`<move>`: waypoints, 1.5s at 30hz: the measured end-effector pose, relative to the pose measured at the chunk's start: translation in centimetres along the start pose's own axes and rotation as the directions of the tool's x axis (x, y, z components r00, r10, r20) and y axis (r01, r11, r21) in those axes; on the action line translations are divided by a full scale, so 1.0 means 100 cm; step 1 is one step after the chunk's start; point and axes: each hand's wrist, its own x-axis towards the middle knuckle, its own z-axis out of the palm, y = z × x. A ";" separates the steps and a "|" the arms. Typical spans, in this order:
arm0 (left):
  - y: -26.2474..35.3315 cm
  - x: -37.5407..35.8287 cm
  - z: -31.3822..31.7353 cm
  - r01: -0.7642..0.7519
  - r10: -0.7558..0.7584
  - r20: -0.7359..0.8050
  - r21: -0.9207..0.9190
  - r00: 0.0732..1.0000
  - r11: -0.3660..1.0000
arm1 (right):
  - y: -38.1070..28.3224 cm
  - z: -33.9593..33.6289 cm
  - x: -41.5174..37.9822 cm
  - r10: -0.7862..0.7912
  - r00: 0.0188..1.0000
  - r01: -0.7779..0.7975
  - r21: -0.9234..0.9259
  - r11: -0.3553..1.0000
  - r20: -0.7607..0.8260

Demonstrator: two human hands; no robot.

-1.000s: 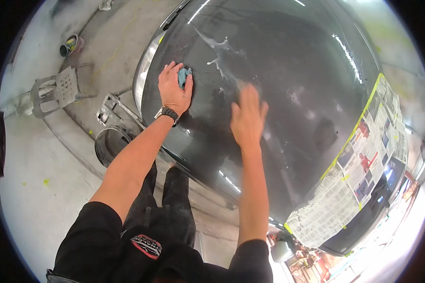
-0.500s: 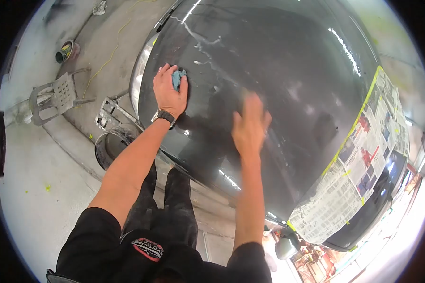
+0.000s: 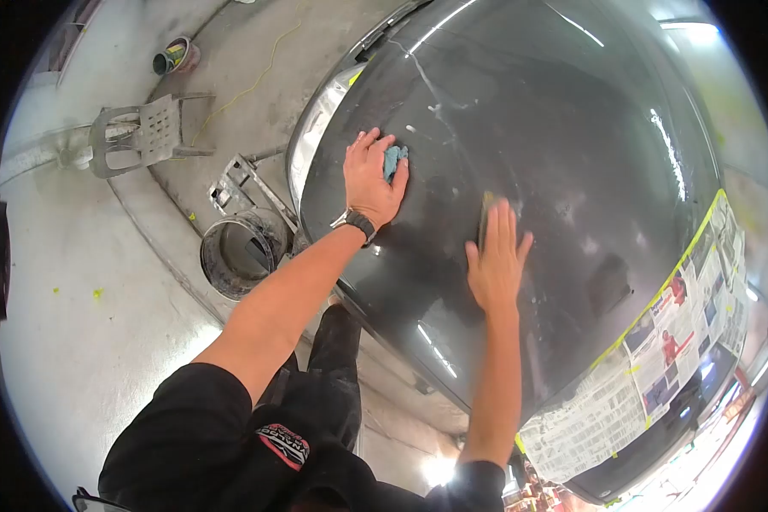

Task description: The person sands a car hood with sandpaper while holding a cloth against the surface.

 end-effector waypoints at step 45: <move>0.029 0.058 0.044 -0.082 0.078 0.036 0.124 0.996 0.989 | 0.075 -0.025 0.042 0.052 0.996 -0.051 -0.021 0.998 0.069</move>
